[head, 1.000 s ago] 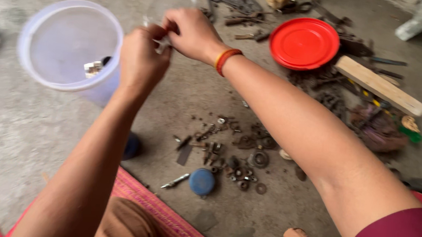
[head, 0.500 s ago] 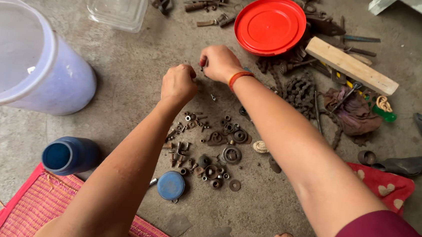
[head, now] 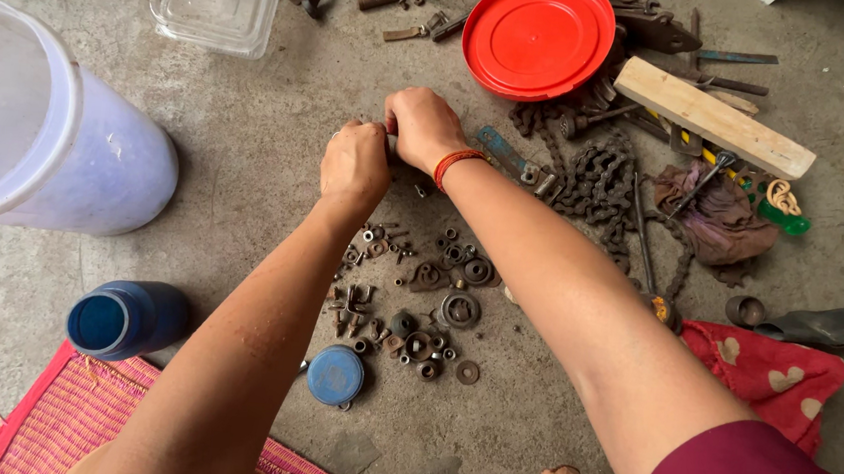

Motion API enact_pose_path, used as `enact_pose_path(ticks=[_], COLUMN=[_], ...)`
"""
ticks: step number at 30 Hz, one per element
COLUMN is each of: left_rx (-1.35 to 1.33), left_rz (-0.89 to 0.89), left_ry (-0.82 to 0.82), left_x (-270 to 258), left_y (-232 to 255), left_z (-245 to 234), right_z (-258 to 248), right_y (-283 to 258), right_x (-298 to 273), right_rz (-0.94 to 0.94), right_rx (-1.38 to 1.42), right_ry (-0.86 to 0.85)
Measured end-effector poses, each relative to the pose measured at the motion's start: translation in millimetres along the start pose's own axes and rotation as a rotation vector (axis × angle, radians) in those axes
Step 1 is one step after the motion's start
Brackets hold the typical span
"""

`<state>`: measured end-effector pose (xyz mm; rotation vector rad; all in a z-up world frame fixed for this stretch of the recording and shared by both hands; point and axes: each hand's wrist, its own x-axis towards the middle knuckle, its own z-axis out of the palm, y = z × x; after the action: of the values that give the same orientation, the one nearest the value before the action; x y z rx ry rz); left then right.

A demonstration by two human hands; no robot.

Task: The person sorts through a collection of small metal parts, nuts, bolts, and scrap pieces on the floor, picking up individual items and placing some of them into a white bucket.

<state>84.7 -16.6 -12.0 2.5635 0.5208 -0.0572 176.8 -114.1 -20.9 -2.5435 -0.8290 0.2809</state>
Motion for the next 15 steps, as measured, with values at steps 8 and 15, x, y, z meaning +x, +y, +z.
enact_pose_path(ticks=[8,15], left_rx=[-0.175,-1.073], left_rz=[0.031,-0.389], left_ry=[0.106,-0.027], left_x=[0,7], left_y=[-19,-56], left_z=[10,-12], right_z=[-19,-28], right_y=[-3,-8], right_x=[-2,-3], right_rz=[0.093,0.093], right_rx=[0.059,0.087], right_ry=[-0.069,-0.025])
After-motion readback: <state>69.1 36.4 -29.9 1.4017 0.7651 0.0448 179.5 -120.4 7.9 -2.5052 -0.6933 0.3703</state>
